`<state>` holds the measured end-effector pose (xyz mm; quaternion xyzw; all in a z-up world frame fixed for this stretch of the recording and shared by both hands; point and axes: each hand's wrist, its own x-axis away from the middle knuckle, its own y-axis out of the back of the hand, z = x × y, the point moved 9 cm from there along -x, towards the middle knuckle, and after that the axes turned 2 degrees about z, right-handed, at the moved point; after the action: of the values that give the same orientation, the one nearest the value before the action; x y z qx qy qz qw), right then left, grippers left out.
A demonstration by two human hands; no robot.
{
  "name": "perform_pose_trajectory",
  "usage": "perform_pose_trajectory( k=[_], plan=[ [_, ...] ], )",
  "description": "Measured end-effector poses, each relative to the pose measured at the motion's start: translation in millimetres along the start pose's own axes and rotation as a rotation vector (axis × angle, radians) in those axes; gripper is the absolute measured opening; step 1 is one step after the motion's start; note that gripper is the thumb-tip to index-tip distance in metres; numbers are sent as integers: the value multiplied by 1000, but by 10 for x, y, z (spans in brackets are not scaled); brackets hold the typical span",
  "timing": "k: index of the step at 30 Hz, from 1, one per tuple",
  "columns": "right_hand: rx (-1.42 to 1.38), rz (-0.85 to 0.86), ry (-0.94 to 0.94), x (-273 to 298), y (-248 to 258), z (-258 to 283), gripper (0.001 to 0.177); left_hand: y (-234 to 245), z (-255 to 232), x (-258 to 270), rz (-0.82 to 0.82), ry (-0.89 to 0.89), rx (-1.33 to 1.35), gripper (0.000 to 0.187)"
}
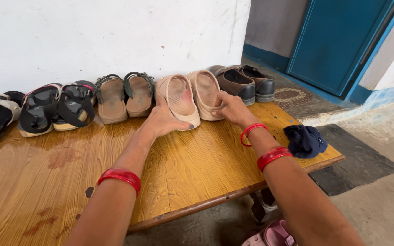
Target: The person arranges several pairs of shoes on a wooden table, then wipes the table surface with a dark cloth. The person then picks up a white slip-on shoe and wipes its exterior and interior with the cloth, placing it back on the floor.
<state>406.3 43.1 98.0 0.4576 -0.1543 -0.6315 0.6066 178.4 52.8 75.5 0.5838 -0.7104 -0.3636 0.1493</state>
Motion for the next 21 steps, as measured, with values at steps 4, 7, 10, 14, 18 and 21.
perform_pose_trajectory(
  k=[4,7,10,14,18,21],
  plan=[
    [1,11,-31,-112,-34,-123,29,27,-25,-49,-45,-45,50,148],
    [25,2,-17,-186,-45,-181,29,5,-2,-119,-41,-33,47,149],
    [45,-3,10,-292,-65,-182,29,21,8,-194,-54,-49,60,149],
    [72,-8,32,-420,-86,-236,30,-17,76,-319,-49,-13,64,150],
    [10,8,-60,-595,-190,-423,28,-41,120,-460,-84,-32,73,149],
    [81,-50,76,-734,-160,-396,31,-65,127,-572,-103,-61,102,150]
  ],
)
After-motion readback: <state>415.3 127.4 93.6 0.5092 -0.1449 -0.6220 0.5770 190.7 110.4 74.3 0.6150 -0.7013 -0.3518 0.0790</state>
